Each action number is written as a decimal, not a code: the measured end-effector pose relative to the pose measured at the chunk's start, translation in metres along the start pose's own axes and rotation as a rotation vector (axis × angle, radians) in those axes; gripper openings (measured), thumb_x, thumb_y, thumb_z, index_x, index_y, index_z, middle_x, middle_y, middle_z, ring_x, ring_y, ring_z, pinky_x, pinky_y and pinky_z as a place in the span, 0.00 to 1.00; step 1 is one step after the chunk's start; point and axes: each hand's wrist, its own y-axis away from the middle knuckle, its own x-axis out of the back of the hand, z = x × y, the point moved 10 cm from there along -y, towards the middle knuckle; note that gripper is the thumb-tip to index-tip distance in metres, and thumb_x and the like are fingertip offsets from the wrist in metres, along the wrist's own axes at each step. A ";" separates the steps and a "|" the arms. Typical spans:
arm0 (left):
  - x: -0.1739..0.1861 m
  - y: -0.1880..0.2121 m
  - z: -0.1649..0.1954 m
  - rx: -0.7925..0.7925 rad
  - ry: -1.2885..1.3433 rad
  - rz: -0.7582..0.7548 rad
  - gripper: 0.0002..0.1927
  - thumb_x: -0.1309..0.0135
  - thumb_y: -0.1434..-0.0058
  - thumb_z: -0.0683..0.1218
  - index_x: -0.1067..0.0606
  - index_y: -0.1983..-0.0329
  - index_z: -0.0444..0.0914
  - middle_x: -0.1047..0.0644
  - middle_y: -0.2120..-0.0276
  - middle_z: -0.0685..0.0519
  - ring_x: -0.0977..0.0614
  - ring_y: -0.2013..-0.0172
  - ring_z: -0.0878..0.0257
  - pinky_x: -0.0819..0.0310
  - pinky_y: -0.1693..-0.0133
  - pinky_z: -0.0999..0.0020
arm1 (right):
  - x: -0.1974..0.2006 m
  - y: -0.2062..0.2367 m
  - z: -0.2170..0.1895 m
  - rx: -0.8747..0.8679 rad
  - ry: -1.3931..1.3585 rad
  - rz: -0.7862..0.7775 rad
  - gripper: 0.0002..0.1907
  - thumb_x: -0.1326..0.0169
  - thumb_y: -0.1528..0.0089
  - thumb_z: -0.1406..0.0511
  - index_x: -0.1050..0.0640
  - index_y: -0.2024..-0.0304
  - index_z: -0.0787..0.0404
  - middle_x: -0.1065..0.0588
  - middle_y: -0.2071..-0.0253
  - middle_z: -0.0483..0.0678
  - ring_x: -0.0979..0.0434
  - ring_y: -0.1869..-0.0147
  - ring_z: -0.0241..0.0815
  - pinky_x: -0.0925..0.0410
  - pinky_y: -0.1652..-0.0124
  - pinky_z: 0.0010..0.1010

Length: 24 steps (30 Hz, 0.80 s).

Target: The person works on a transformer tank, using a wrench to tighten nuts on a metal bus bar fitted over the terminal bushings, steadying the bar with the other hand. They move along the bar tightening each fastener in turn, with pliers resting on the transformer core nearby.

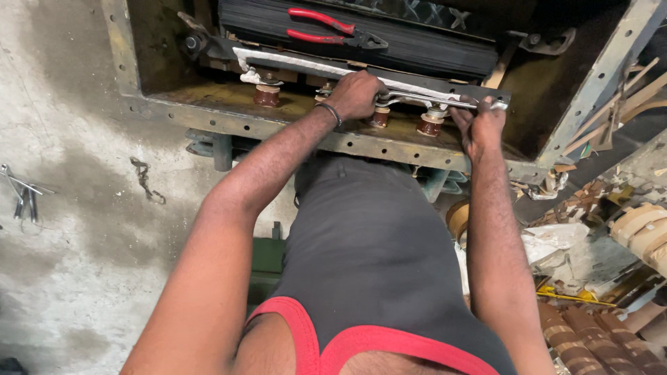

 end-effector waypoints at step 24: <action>0.031 0.025 -0.011 -0.247 0.647 0.258 0.19 0.37 0.47 0.44 0.21 0.50 0.40 0.19 0.58 0.43 0.19 0.54 0.44 0.25 0.50 0.51 | -0.292 0.210 -0.030 1.112 1.357 -0.575 0.23 0.32 0.44 0.70 0.25 0.48 0.65 0.22 0.54 0.58 0.20 0.57 0.60 0.28 0.60 0.46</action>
